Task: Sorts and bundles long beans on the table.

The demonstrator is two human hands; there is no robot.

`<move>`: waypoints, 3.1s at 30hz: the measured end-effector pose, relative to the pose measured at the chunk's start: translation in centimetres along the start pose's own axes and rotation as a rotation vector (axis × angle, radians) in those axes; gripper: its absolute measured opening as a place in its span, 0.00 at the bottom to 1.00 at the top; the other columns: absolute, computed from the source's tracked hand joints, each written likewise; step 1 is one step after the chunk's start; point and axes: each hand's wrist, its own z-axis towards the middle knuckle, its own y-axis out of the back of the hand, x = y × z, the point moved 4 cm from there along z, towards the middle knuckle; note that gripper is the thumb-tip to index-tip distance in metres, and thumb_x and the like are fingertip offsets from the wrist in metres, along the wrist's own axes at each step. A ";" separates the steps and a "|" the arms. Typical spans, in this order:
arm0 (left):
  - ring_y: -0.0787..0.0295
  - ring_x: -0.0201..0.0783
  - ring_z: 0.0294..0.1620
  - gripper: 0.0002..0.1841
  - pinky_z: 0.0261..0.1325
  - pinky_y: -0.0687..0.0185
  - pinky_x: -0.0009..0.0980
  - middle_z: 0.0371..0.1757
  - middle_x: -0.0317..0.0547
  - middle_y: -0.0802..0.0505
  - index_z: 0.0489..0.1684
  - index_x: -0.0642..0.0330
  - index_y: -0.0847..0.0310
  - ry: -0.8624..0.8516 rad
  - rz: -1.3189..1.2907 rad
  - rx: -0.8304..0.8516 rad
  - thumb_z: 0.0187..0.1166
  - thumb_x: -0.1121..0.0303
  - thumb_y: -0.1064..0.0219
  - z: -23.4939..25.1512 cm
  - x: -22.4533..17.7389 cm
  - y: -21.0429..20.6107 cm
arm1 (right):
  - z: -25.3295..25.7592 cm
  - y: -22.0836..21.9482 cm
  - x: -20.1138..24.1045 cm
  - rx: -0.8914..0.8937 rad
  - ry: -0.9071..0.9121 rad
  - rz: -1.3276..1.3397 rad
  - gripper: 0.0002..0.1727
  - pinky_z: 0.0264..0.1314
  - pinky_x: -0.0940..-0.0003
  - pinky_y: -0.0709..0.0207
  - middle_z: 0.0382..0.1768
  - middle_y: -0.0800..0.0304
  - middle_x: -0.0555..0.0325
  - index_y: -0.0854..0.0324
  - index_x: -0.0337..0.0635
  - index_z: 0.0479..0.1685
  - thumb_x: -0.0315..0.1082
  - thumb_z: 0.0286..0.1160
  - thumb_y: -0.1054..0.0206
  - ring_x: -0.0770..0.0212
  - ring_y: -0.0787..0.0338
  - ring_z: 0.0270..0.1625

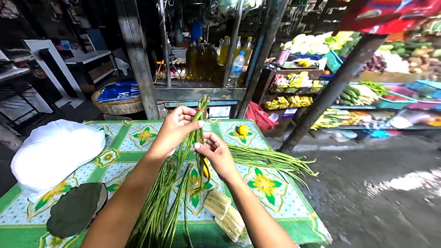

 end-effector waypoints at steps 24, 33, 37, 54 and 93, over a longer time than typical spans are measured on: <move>0.14 0.34 0.22 0.19 0.27 0.12 0.32 0.36 0.47 0.11 0.72 0.71 0.28 0.131 0.275 0.012 0.91 0.67 0.47 -5.5 11.8 -5.7 | -4.6 4.6 -6.6 -0.322 0.166 -0.324 0.15 0.42 0.76 0.14 0.48 0.08 0.50 0.13 0.32 0.58 0.32 0.80 0.32 0.70 0.10 0.40; 0.13 0.34 0.32 0.24 0.37 0.13 0.30 0.49 0.49 0.12 0.84 0.68 0.39 0.495 0.208 0.252 0.91 0.72 0.49 -9.7 17.6 -9.2 | -10.4 7.4 -12.4 -0.200 -0.043 -0.565 0.11 0.50 0.66 0.12 0.43 0.07 0.46 0.11 0.31 0.48 0.31 0.81 0.34 0.60 0.07 0.43; 0.11 0.36 0.30 0.26 0.36 0.10 0.32 0.49 0.51 0.12 0.88 0.65 0.43 0.554 0.189 0.315 0.92 0.68 0.48 -10.0 18.6 -10.9 | -12.0 8.8 -13.5 -0.234 -0.082 -0.546 0.10 0.43 0.69 0.13 0.39 0.08 0.48 0.13 0.31 0.45 0.30 0.78 0.35 0.63 0.09 0.37; 0.29 0.22 0.15 0.14 0.18 0.30 0.15 0.25 0.33 0.21 0.67 0.60 0.28 0.863 -0.247 0.433 0.96 0.65 0.54 -10.9 19.8 -11.6 | -13.2 10.5 -15.0 -0.252 0.183 -0.924 0.08 0.26 0.64 0.20 0.28 0.16 0.50 0.18 0.34 0.32 0.32 0.69 0.35 0.59 0.14 0.25; 0.22 0.26 0.34 0.16 0.40 0.24 0.21 0.37 0.37 0.18 0.71 0.63 0.25 0.103 -0.055 0.213 0.92 0.71 0.50 -0.9 8.4 -3.5 | 0.3 3.6 1.9 -0.201 -0.117 -0.192 0.09 0.27 0.77 0.16 0.28 0.11 0.60 0.13 0.34 0.54 0.24 0.79 0.31 0.72 0.16 0.21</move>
